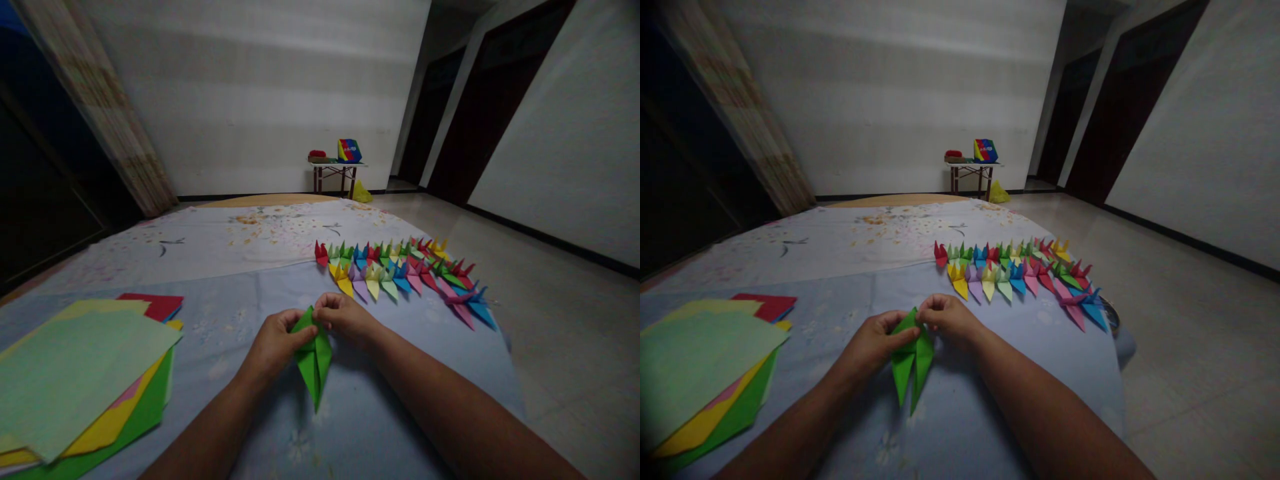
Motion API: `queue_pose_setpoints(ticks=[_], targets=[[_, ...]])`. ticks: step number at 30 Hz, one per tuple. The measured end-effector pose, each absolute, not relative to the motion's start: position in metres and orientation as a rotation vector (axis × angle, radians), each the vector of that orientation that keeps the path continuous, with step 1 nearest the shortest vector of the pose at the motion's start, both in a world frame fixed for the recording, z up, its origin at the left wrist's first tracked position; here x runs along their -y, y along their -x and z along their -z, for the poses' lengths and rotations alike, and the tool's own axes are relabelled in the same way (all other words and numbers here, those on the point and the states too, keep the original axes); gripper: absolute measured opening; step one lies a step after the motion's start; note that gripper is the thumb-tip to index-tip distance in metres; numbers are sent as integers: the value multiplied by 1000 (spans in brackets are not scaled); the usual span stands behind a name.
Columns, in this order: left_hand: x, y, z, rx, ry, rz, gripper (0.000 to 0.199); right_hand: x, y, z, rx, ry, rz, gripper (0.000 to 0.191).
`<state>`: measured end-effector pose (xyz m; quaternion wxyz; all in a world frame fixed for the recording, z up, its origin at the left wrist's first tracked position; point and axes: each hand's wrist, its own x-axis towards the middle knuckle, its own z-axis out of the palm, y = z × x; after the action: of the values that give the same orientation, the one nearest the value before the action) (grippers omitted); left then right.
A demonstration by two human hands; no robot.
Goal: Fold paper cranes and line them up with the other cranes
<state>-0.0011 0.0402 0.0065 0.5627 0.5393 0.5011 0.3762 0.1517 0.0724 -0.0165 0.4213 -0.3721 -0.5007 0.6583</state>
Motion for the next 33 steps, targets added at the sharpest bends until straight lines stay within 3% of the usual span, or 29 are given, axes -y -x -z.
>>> queue_pose_setpoints(ticks=[6, 10, 15, 20, 33], targets=[[-32, -6, -4, -1111, -1312, -804, 16, -74, -151, 14, 1228, 969, -1583, 10], [-30, -8, -4, -1102, -1253, -785, 18, -79, -154, 12, 1133, 982, -1483, 22], [-39, -1, -6, -1159, -1081, -948, 29, -80, -154, 18, 1179, 940, -1640, 45], [-45, 6, -6, -1180, -1038, -1089, 31, -73, -153, 18, 1508, 1006, -1652, 39], [-52, 12, -1, -1161, -995, -1161, 28, -71, -152, 19, 1451, 961, -1722, 39]])
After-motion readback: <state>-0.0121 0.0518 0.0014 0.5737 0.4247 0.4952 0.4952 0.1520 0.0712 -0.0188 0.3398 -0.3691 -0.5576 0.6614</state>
